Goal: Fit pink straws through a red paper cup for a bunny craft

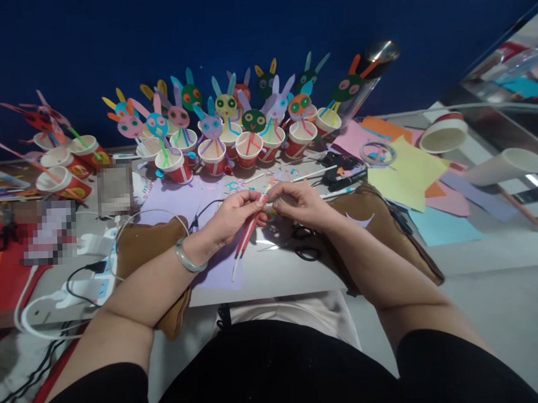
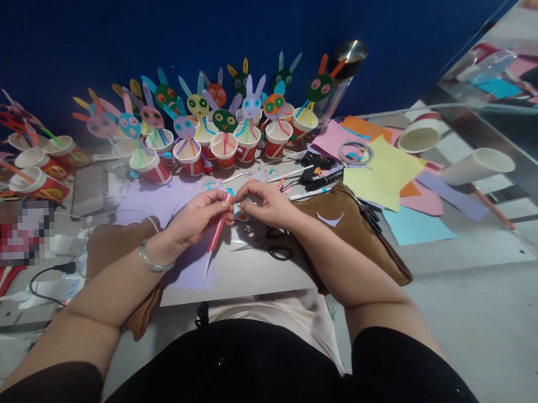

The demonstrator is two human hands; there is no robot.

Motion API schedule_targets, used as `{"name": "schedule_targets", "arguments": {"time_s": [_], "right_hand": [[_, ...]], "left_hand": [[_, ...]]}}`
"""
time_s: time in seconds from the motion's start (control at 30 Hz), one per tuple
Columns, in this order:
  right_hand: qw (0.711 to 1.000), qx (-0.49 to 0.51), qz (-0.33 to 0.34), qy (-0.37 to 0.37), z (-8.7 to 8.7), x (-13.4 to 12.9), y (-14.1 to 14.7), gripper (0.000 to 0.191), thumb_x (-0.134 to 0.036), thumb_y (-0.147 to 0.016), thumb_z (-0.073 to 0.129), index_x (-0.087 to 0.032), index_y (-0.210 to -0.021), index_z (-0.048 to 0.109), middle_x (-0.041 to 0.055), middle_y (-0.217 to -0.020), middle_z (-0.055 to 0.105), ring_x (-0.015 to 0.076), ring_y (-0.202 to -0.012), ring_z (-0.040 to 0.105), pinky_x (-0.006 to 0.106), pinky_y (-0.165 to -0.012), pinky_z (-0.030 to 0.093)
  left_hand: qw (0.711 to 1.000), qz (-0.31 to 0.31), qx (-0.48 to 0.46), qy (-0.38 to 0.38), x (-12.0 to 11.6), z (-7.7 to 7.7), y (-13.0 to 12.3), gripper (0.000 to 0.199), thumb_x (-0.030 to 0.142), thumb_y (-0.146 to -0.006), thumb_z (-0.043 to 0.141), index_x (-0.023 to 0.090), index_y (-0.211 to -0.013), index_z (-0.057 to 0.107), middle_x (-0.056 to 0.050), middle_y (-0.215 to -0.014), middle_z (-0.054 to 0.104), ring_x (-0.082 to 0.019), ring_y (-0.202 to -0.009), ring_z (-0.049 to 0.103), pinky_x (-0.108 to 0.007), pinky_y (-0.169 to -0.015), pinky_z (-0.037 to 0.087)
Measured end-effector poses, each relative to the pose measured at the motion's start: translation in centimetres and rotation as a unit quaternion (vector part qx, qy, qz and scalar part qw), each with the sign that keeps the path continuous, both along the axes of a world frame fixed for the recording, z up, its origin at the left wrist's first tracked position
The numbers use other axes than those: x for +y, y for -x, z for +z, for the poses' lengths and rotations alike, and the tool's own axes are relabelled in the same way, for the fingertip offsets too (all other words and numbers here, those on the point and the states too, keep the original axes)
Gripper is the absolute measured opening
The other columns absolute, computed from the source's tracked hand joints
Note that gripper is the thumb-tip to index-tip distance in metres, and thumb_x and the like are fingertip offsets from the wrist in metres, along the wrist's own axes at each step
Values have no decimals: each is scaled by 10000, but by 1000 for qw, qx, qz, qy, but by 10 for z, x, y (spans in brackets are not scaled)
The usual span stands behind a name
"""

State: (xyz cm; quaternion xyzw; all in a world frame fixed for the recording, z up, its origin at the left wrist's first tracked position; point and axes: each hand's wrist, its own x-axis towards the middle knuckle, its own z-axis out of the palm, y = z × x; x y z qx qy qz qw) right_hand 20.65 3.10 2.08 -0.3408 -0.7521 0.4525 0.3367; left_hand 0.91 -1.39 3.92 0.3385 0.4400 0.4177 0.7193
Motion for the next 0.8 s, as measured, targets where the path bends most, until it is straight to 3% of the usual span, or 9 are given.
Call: {"name": "schedule_targets", "arguments": {"time_s": [0.2,0.47,0.8], "right_hand": [[999,18,-3,34,0,-4,6,125,-299,-801,728,-190,-776,670,32,-809,706,161,-770,620,299,-753,482],[989,54,19,134,-1,-7,11,494,-658,-771,813,-188,-766,660,9,-702,663,133,-653,573,268,-628,459],[977,113,20,177,2,-7,7,411,-541,-748,893,-196,-862,698,7,-817,720,125,-725,618,259,-680,491]], "left_hand": [[1000,13,-15,-11,-2,-6,-3,139,135,-862,749,122,-858,611,22,-686,673,-80,-568,673,-198,-620,570],[998,40,-2,-51,-4,-15,-3,272,278,-802,850,135,-836,621,40,-628,644,-73,-532,626,-176,-529,540],[995,94,-29,-22,-10,-5,-10,123,130,-886,705,127,-799,618,27,-638,669,-50,-493,610,-149,-510,482]]}}
